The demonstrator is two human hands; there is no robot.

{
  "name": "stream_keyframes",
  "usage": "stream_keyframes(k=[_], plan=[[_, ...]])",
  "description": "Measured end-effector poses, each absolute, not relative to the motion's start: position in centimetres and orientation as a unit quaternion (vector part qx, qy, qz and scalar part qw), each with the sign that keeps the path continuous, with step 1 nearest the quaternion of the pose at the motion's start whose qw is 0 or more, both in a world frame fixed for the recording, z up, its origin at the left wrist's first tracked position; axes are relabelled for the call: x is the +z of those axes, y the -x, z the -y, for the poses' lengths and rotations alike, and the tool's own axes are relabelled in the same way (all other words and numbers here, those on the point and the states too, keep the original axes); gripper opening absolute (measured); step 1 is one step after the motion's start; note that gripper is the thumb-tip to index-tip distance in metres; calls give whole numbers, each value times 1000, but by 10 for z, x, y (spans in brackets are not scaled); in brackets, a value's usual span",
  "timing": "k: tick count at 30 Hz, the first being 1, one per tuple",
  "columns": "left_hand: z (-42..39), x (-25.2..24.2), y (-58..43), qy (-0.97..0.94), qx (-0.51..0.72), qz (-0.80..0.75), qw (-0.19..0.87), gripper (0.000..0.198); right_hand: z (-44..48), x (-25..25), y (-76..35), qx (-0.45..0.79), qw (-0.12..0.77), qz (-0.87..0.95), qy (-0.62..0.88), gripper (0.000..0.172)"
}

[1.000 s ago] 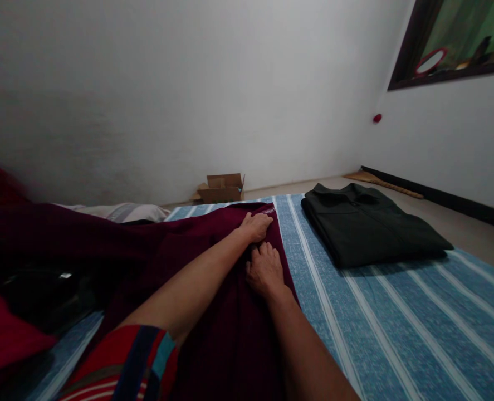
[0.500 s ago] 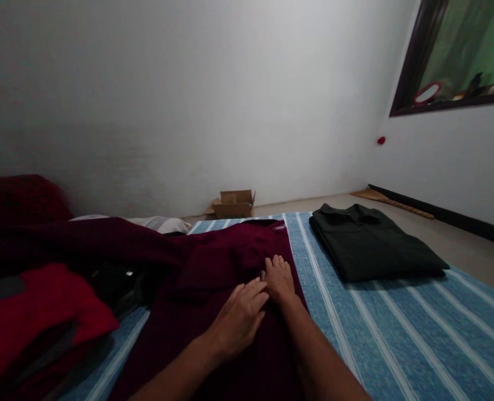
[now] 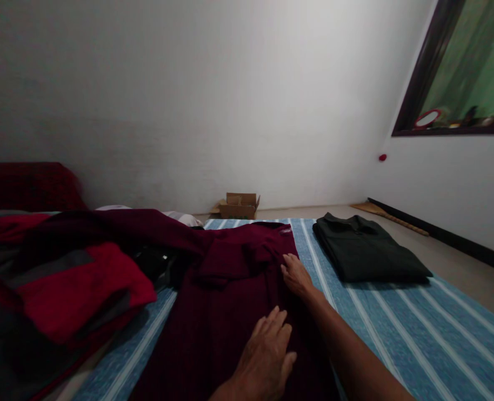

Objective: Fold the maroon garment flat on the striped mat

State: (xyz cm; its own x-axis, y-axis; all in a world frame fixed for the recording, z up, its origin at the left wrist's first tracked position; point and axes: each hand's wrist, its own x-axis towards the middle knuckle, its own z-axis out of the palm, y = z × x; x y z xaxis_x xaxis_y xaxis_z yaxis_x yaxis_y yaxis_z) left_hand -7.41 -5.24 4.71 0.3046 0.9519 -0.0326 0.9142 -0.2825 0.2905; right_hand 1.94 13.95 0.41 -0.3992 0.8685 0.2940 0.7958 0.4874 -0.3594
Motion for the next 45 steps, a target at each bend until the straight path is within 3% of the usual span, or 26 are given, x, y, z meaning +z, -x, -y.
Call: stream_keyframes(k=[6,17,22,32,45], plan=[[53,45,63,-765,7,-618,183,64,-115,0,-28,70,191,862,465,27],[68,55,67,-762,-15,-612,210,65,-102,-7,-15,58,159,866,470,49],[79,58,70,-761,-19,-612,215,60,-101,-7,-12,61,151,870,465,47],[123,59,67,-784,37,-590,187,52,-60,30,-54,47,194,855,478,27],[148,23,60,-790,69,-593,138,52,87,5,-95,62,289,871,391,33]])
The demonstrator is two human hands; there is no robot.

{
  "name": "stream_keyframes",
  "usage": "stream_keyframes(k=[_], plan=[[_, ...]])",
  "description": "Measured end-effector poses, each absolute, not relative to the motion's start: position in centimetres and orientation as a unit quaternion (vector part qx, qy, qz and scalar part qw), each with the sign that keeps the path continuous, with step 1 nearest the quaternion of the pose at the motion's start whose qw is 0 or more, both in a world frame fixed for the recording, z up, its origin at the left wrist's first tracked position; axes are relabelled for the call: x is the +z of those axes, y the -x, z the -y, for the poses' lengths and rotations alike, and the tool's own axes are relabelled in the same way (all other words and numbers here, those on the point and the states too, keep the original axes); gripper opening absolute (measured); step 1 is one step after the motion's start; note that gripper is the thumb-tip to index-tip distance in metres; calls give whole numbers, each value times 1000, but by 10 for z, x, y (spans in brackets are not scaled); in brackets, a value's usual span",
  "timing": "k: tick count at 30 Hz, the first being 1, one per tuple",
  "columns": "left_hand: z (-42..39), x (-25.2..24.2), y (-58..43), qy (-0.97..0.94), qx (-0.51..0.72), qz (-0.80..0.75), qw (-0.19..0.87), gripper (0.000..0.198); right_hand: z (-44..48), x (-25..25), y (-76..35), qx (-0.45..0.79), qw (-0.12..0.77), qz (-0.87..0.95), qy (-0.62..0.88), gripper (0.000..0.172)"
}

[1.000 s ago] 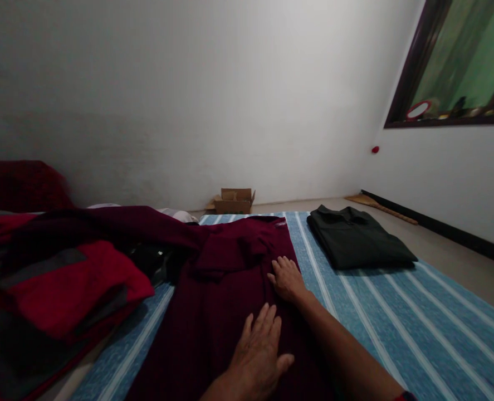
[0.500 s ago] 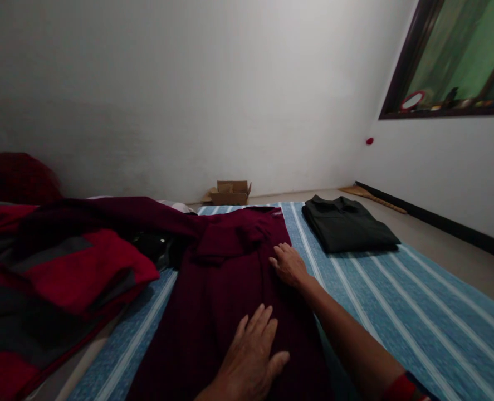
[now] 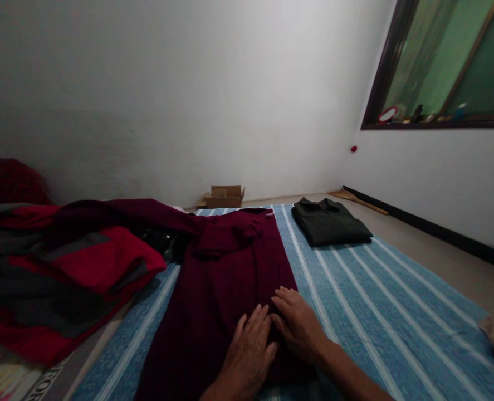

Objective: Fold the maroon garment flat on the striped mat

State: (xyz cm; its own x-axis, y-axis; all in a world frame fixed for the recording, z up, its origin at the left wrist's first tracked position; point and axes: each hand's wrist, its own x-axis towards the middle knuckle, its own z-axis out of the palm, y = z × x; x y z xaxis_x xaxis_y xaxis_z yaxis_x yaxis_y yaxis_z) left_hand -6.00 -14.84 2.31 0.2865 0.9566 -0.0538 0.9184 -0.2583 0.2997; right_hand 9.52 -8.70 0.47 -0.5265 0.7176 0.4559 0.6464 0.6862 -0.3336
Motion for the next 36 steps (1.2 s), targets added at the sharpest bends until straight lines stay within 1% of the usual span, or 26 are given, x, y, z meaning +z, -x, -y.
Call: stream_keyframes(k=[8,14,19,23,27,36], plan=[[151,13,61,-800,54,-590,93,53,119,-1,-87,69,290,869,395,35],[153,6,62,-805,82,-583,66,57,130,-9,-86,63,292,862,410,39],[155,6,61,-802,107,-585,61,53,136,-11,-92,41,300,865,401,39],[154,0,63,-802,132,-580,45,47,144,-20,-97,19,314,868,384,38],[153,-7,65,-802,140,-581,29,47,148,-24,-97,9,322,865,384,35],[154,-3,62,-799,141,-584,39,46,149,-22,-98,13,314,868,385,34]])
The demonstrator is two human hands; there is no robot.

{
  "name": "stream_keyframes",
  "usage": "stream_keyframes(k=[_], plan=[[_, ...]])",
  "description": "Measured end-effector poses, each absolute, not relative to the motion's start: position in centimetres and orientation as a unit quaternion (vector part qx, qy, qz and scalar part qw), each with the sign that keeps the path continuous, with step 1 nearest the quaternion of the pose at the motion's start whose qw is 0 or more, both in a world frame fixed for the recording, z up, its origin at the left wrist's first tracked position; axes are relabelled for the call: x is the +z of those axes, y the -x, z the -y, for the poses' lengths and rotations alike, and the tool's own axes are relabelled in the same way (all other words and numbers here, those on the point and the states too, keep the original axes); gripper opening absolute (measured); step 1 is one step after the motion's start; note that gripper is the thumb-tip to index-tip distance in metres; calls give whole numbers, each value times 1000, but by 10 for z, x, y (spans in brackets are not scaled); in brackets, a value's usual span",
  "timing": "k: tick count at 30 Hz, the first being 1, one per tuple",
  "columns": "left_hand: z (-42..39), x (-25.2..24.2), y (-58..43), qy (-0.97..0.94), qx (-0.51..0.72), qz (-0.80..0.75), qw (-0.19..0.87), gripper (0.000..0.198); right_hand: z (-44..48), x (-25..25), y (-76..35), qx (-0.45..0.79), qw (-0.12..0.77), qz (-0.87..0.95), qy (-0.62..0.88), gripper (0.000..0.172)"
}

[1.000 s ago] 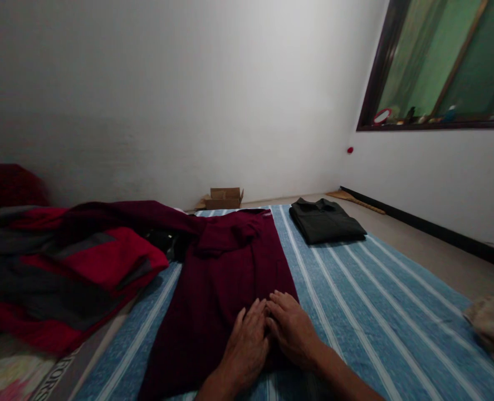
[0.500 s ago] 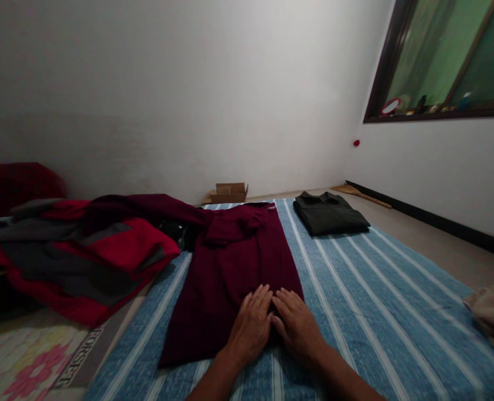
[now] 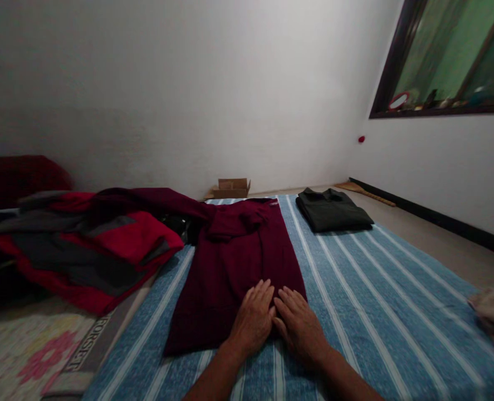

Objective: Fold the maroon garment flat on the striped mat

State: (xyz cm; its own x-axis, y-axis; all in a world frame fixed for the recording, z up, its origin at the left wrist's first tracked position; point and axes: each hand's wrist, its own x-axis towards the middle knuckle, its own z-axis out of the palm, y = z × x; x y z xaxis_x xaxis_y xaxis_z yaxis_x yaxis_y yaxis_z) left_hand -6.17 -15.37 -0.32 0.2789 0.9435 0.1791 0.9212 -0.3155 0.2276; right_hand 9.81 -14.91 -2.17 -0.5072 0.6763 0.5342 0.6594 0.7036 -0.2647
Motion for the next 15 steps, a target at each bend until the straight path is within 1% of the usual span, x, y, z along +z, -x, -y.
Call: stream_keyframes(k=[6,9,11,15], plan=[[156,1,60,-799,141,-583,47,45,149,-23,-99,8,301,871,387,34],[156,2,60,-799,143,-582,48,44,150,-22,-102,9,288,880,377,37],[157,2,60,-800,142,-581,53,45,150,-21,-104,12,275,891,362,43],[157,4,58,-794,137,-589,64,47,150,-19,-108,28,260,904,338,63]])
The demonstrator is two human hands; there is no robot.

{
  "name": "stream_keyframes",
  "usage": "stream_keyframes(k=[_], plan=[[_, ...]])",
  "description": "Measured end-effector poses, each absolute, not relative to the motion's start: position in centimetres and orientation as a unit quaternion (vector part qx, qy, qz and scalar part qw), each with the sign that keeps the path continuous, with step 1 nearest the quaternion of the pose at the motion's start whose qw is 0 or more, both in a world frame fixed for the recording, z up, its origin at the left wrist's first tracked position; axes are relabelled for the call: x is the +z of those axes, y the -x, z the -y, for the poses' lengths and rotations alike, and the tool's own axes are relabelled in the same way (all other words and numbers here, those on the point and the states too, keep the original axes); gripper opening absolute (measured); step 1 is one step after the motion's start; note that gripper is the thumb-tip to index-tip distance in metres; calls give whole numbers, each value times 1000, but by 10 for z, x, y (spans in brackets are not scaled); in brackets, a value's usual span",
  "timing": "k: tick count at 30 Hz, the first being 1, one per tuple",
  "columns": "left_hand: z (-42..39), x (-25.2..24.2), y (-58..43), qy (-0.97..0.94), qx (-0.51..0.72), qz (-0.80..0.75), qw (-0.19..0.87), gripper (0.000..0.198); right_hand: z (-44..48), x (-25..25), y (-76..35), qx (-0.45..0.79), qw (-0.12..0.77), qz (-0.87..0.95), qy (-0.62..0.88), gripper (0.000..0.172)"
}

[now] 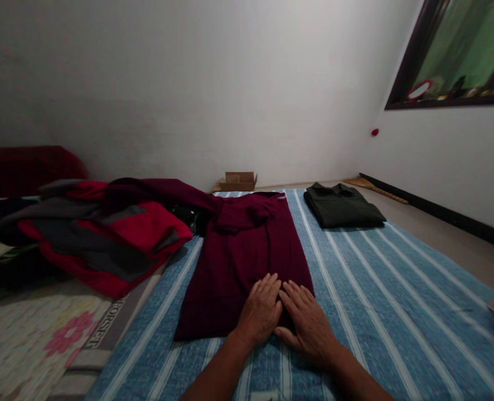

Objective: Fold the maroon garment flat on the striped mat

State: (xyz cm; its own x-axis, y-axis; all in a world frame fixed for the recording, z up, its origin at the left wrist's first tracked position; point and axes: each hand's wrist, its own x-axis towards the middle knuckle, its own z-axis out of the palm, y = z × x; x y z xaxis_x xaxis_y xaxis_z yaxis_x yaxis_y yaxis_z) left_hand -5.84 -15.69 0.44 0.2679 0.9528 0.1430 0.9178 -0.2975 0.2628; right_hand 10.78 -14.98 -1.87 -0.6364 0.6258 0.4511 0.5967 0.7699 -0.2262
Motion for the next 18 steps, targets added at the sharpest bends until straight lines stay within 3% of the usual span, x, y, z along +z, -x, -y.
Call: stream_keyframes(k=[9,14,18], plan=[[159,-1,62,-783,229,-574,66,45,152,-19,-108,26,243,907,343,64],[153,2,86,-728,368,-577,-25,27,153,-17,-108,23,234,907,348,62],[150,11,102,-691,331,-640,-54,15,153,-18,-108,19,230,909,348,61]])
